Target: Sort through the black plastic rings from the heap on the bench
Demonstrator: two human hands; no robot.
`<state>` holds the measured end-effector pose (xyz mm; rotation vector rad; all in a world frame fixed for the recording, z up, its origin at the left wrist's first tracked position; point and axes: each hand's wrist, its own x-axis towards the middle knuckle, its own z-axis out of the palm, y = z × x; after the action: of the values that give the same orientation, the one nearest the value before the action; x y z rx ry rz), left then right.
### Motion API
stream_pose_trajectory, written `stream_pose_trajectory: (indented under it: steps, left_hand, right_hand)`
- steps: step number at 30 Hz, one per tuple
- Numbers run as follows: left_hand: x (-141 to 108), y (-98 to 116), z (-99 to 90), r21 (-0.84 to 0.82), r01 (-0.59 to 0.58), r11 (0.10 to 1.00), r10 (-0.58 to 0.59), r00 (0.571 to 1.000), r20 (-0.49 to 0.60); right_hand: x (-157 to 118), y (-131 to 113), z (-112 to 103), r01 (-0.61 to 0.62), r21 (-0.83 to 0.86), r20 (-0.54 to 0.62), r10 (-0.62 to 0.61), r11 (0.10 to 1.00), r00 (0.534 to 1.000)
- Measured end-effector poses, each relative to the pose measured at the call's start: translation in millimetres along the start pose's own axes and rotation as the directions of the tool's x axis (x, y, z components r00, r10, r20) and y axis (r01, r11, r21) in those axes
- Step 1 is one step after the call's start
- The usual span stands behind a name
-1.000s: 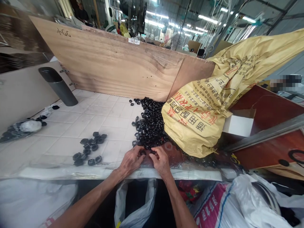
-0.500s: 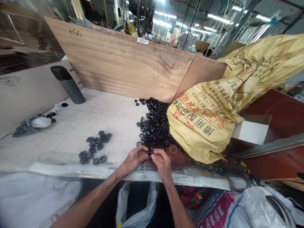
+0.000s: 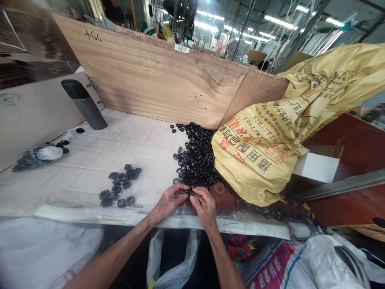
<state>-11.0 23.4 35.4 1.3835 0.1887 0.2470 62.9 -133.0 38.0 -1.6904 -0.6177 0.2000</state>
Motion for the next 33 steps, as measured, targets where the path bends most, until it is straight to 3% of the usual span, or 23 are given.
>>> stream_pose_trajectory:
  steps: [4, 11, 17, 24, 33]
  left_hand:
    - [0, -3, 0.4, -0.081, 0.04, 0.996, -0.037, 0.999, 0.039]
    - [-1, -6, -0.5, -0.066, -0.025, 0.997, 0.029, 0.998, 0.06]
    - [-1, -12, -1.3, -0.025, -0.087, 0.996, 0.088, 0.995, 0.048]
    - [0, -10, -0.6, -0.012, -0.061, 0.998, 0.062, 0.996, 0.071]
    - [-1, -1, -0.7, 0.057, -0.024, 0.998, 0.022, 0.999, 0.039]
  right_hand:
    - [0, 1, 0, -0.049, 0.021, -0.002, 0.049, 0.999, 0.999]
    - [2, 2, 1, -0.033, 0.004, 0.004, 0.033, 0.999, 0.999]
    - [4, 0, 1, -0.098, -0.08, 0.022, 0.1, 0.992, 0.995]
    - [2, 2, 1, -0.104, 0.034, 0.02, 0.103, 0.994, 0.994]
    - [0, 8, -3, 0.082, -0.02, 0.023, -0.082, 0.996, 0.996]
